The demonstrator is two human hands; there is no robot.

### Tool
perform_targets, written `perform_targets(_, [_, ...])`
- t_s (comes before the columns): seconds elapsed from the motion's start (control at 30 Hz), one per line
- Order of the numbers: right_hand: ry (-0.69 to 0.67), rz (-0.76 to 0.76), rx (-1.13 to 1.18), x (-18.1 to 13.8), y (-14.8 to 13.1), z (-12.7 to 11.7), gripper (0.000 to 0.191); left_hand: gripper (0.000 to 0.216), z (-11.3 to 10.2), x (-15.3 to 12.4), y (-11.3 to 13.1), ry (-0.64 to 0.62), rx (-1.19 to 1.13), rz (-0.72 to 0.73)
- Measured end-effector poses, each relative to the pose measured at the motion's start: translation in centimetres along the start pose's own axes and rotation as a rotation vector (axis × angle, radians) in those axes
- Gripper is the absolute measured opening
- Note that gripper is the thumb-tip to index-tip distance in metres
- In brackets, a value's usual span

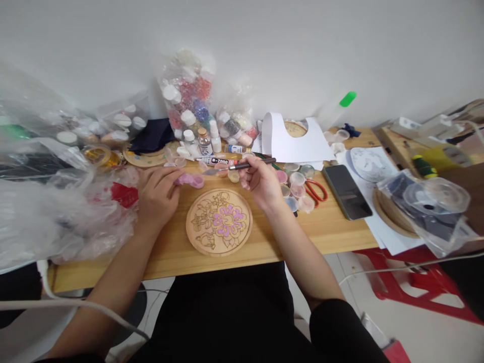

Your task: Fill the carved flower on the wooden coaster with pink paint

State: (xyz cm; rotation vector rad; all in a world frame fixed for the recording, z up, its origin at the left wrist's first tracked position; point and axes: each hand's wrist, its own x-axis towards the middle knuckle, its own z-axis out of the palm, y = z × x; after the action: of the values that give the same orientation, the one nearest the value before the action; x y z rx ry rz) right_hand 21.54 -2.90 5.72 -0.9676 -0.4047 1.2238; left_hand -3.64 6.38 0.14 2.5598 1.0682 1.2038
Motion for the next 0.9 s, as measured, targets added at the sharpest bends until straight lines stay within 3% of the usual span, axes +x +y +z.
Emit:
perform_targets(0.3, [0.019,0.02,0.027,-0.1,-0.1,0.2,0.023,0.022,-0.3,-0.2,-0.1,-0.048,-0.023,-0.119])
perform_targets(0.4, [0.025,0.017,0.011,-0.1,-0.1,0.2,0.024,0.022,-0.1,-0.3,-0.2,-0.014,-0.079,-0.262])
perform_targets(0.63, [0.001,-0.001,0.014,0.0,-0.1,0.0,0.028,0.051,0.8,-0.1,-0.5,0.074,-0.365,-0.637])
perform_targets(0.9, [-0.007,-0.012,0.043,0.1,0.0,-0.1,0.026,0.053,0.9,0.2,-0.5,0.123,-0.448,-0.7])
